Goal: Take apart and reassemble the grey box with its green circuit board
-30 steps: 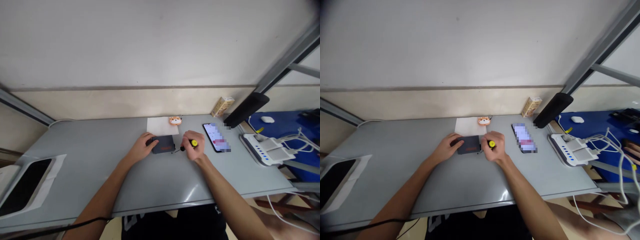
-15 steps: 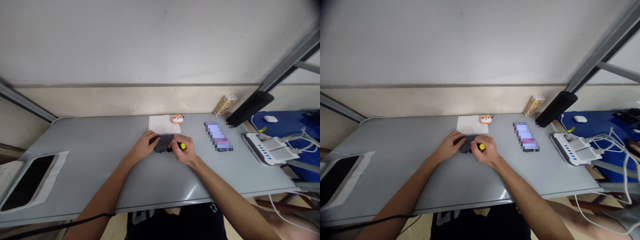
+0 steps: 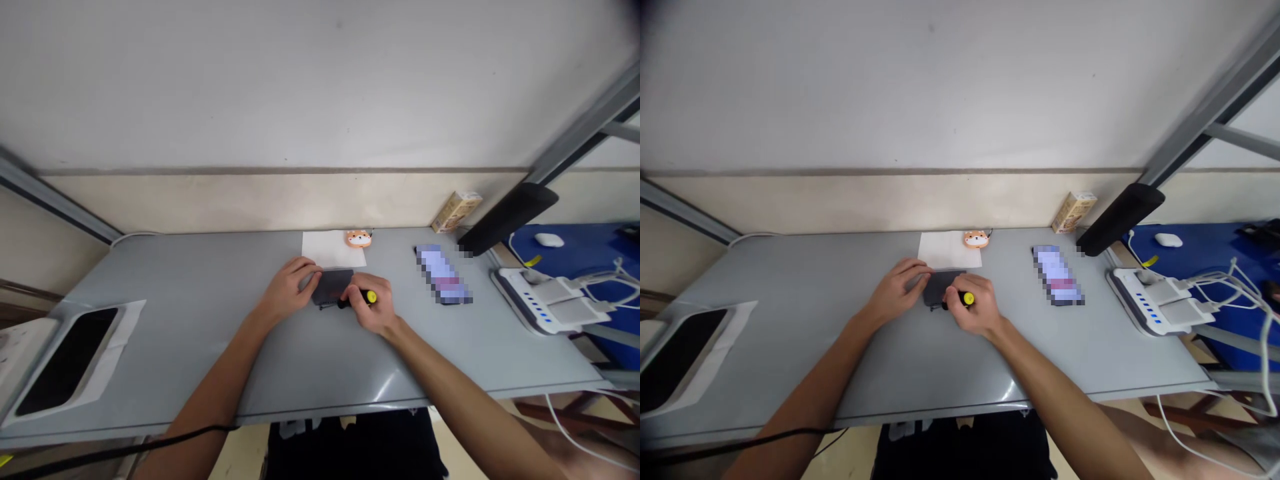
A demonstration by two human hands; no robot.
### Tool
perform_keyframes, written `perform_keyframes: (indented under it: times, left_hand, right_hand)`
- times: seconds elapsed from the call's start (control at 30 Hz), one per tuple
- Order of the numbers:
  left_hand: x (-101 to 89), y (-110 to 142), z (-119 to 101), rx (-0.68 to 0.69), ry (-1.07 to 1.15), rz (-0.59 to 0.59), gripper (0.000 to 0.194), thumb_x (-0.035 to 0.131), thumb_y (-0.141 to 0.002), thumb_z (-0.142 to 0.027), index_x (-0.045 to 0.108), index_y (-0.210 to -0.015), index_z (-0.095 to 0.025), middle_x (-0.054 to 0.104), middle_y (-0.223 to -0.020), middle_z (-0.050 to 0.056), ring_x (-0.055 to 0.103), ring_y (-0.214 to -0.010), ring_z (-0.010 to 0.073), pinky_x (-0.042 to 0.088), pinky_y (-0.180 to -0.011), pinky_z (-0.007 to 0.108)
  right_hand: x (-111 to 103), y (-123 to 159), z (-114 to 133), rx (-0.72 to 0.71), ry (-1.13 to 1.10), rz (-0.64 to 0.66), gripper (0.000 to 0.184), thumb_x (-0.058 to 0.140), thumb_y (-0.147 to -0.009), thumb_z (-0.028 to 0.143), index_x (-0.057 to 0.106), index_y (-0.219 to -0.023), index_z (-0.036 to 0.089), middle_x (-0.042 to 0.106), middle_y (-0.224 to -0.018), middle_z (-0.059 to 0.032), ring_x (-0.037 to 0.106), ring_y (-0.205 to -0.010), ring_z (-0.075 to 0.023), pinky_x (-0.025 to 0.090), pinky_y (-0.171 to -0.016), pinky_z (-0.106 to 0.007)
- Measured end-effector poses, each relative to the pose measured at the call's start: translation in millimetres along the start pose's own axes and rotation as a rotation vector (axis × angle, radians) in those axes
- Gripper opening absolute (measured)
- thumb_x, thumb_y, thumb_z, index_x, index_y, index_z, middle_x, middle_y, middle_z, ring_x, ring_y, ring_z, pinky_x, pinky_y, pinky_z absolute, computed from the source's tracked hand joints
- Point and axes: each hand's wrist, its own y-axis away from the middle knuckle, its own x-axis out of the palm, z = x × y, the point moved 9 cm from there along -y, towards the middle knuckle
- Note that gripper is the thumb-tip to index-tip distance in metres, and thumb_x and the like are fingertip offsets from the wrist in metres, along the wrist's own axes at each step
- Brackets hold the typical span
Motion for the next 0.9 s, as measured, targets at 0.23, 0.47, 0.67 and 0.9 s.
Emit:
perform_keyframes:
  times: [0.23, 0.47, 0.67, 0.9]
  left_hand:
    - [4.5, 2.0, -16.2, -0.016, 0.086, 0.180, 0.017, 0.063, -0.096, -0.034, 0.072, -0.105, -0.023, 0.069, -0.100, 0.005, 0.065, -0.093, 0.0200, 0.053, -0.086, 0.035]
    - [18.6, 1.8, -13.1, -0.054, 0.123, 0.194, 0.019, 0.060, -0.098, -0.037, 0.073, -0.100, -0.023, 0.069, -0.101, 0.005, 0.066, -0.091, 0.0186, 0.053, -0.085, 0.033]
    - [20.1, 4.1, 3.8, -0.112, 0.173, 0.190, 0.024, 0.055, -0.102, -0.038, 0.073, -0.097, -0.023, 0.068, -0.098, 0.004, 0.063, -0.086, 0.0165, 0.050, -0.080, 0.030]
    - [3.6, -30.0, 65.6, -0.314, 0.011, 0.084, 0.022, 0.059, -0.097, -0.037, 0.075, -0.095, -0.022, 0.072, -0.104, 0.004, 0.066, -0.089, 0.0191, 0.049, -0.083, 0.032]
  right_hand:
    - [-28.4, 0.8, -32.1, 0.279, -0.159, -0.254, 0.041, 0.051, -0.095, 0.034, 0.067, -0.058, 0.023, 0.060, -0.057, -0.0009, 0.052, -0.054, -0.0149, 0.041, -0.056, -0.029]
    - [-44.7, 1.1, -73.6, 0.514, -0.285, -0.458, 0.038, 0.050, -0.091, 0.037, 0.066, -0.061, 0.022, 0.058, -0.061, 0.0009, 0.048, -0.055, -0.0120, 0.039, -0.052, -0.024]
    - [-44.2, 2.0, -87.3, 0.613, -0.342, -0.478, 0.036, 0.053, -0.089, 0.040, 0.066, -0.062, 0.021, 0.058, -0.064, 0.0005, 0.050, -0.058, -0.0118, 0.041, -0.052, -0.023]
    - [-54.3, 6.5, -113.7, 0.723, -0.471, -0.617, 0.037, 0.058, -0.086, 0.047, 0.065, -0.063, 0.019, 0.058, -0.062, 0.0012, 0.047, -0.052, -0.0104, 0.037, -0.050, -0.025]
